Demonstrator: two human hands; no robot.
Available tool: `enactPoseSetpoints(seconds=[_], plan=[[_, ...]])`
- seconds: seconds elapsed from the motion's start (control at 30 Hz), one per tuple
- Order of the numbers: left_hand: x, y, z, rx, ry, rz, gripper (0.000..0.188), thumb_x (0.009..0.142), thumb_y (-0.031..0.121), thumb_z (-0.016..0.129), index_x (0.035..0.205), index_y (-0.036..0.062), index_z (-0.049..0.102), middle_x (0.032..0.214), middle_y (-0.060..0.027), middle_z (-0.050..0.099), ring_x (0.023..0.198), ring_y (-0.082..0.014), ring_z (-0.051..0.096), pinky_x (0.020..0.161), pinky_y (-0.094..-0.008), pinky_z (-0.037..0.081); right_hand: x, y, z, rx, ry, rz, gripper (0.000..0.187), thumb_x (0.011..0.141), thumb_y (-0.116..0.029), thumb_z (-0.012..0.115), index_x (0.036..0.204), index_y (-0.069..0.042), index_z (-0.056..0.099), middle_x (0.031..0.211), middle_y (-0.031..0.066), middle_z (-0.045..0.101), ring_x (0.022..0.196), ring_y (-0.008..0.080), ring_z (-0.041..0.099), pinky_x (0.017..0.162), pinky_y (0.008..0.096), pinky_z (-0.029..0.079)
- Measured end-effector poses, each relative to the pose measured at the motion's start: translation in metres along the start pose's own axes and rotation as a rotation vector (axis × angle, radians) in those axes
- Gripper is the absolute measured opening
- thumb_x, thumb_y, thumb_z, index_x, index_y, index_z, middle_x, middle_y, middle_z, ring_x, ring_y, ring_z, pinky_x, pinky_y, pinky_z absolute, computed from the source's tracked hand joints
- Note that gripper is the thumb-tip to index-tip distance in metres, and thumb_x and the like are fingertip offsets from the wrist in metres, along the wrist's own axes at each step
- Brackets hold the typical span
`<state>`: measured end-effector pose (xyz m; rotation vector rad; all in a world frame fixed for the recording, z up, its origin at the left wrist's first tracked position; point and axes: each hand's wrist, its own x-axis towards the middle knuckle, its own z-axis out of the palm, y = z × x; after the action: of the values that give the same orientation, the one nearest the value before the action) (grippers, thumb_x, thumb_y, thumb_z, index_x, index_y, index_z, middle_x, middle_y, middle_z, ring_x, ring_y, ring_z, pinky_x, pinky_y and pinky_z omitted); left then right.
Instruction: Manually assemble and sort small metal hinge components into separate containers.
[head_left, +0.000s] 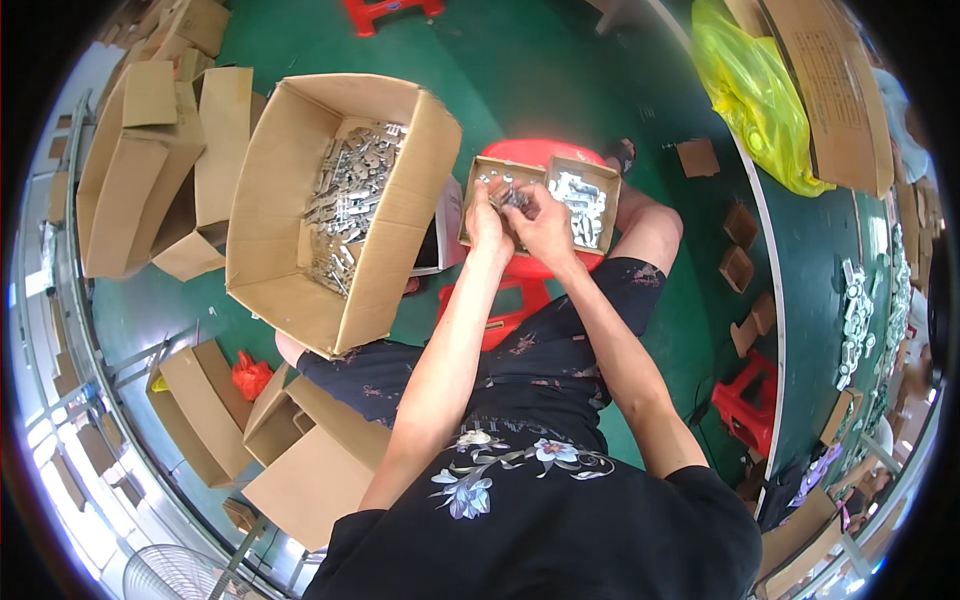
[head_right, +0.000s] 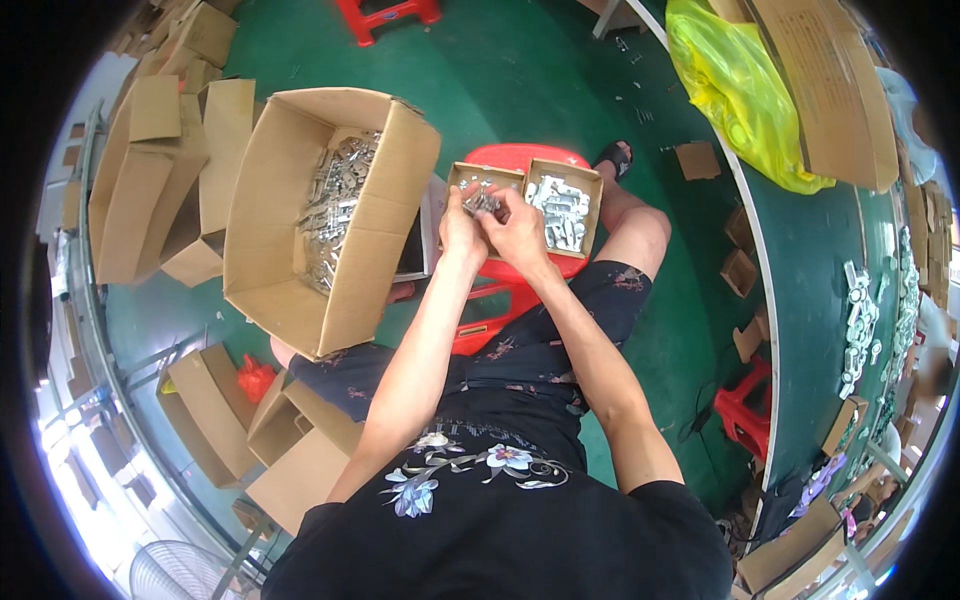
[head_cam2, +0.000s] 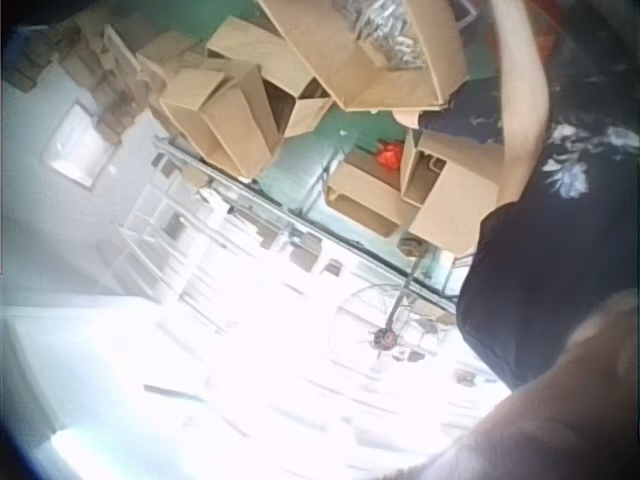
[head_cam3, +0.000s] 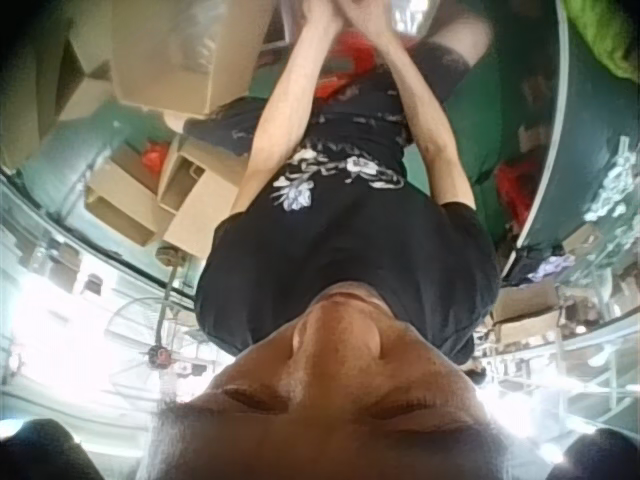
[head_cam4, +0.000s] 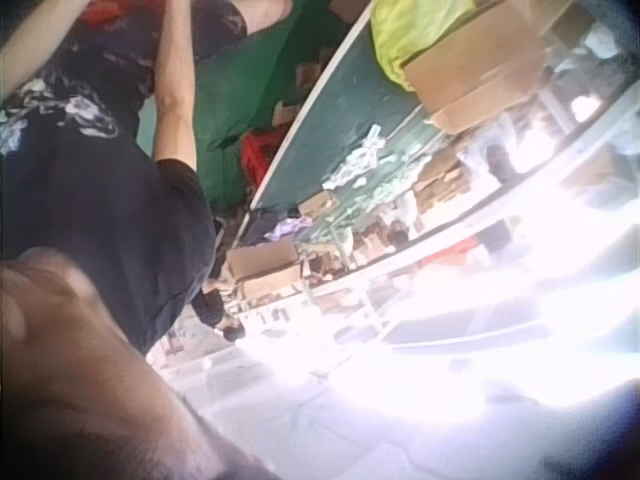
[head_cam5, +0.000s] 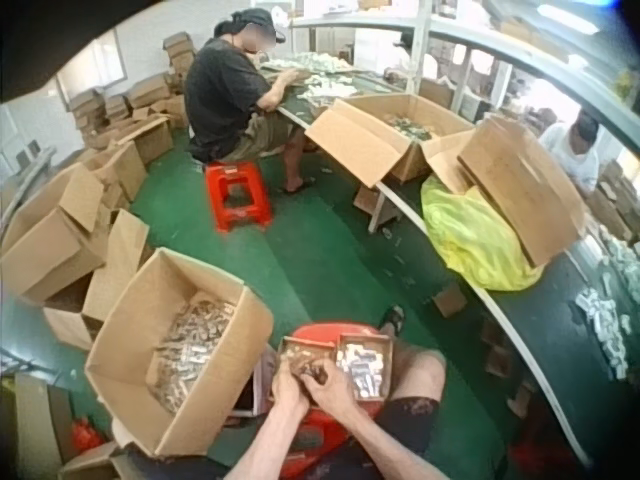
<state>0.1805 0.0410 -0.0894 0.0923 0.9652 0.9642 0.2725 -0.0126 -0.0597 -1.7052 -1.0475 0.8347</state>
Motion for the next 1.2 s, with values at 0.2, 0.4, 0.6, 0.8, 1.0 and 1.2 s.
enactPoseSetpoints(seconds=[0.2, 0.4, 0.6, 0.8, 1.0, 1.2], plan=[[0.014, 0.012, -0.024, 0.288, 0.029, 0.091, 0.044, 0.117, 0.035, 0.038, 0.124, -0.0001, 0.064, 0.121, -0.0181, 0.075, 0.104, -0.0263, 0.072, 0.089, -0.0417, 0.060, 0.008, -0.017, 0.002, -0.265, -0.160, -0.034, 0.033, 0.090, -0.009, 0.077, 0.120, -0.002, 0.065, 0.091, 0.0219, 0.076, 0.084, 0.0398, 0.077, 0.075, 0.0476, 0.060], [0.019, 0.006, -0.022, 0.096, -0.017, -0.079, 0.048, 0.116, 0.039, 0.042, 0.125, -0.0017, 0.065, 0.120, -0.0191, 0.076, 0.101, -0.0248, 0.074, 0.076, -0.0341, 0.060, 0.011, 0.019, 0.008, -0.039, -0.157, 0.092, 0.024, 0.097, -0.003, 0.070, 0.118, 0.004, 0.061, 0.090, 0.0169, 0.077, 0.074, 0.0242, 0.078, 0.065, 0.0378, 0.063], [0.029, 0.006, -0.023, 0.152, -0.100, -0.040, 0.056, 0.116, 0.047, 0.044, 0.120, -0.0051, 0.067, 0.116, -0.0226, 0.077, 0.098, -0.0267, 0.076, 0.075, -0.0355, 0.062, 0.006, 0.004, 0.017, 0.073, -0.067, 0.262, 0.020, 0.096, -0.002, 0.070, 0.114, 0.005, 0.062, 0.090, 0.0152, 0.077, 0.076, 0.0210, 0.078, 0.063, 0.0351, 0.064], [0.026, -0.010, -0.005, 0.219, 0.070, 0.162, 0.057, 0.117, 0.044, 0.042, 0.110, -0.0053, 0.070, 0.103, -0.0199, 0.078, 0.094, -0.0261, 0.077, 0.078, -0.0367, 0.063, 0.004, 0.018, 0.023, -0.278, 0.070, 0.016, 0.024, 0.096, -0.006, 0.071, 0.116, 0.004, 0.063, 0.092, 0.0152, 0.077, 0.080, 0.0220, 0.077, 0.070, 0.0356, 0.060], [0.028, 0.009, -0.030, 0.272, -0.087, -0.225, 0.060, 0.115, 0.042, 0.034, 0.115, -0.0026, 0.073, 0.079, -0.0146, 0.072, 0.065, -0.0151, 0.061, 0.046, -0.0335, 0.044, 0.014, 0.022, 0.016, 0.083, -0.202, 0.299, 0.019, 0.096, -0.004, 0.070, 0.114, 0.003, 0.065, 0.093, 0.0147, 0.077, 0.077, 0.0204, 0.076, 0.067, 0.0354, 0.061], [0.024, 0.011, -0.025, 0.070, -0.095, -0.185, 0.056, 0.116, 0.049, 0.038, 0.143, 0.0063, 0.063, 0.126, -0.0142, 0.071, 0.088, -0.0210, 0.066, 0.065, -0.0361, 0.053, 0.019, 0.014, 0.017, 0.110, -0.117, 0.291, 0.014, 0.099, 0.001, 0.067, 0.113, 0.003, 0.065, 0.087, 0.0110, 0.076, 0.069, 0.0166, 0.076, 0.059, 0.0317, 0.062]])
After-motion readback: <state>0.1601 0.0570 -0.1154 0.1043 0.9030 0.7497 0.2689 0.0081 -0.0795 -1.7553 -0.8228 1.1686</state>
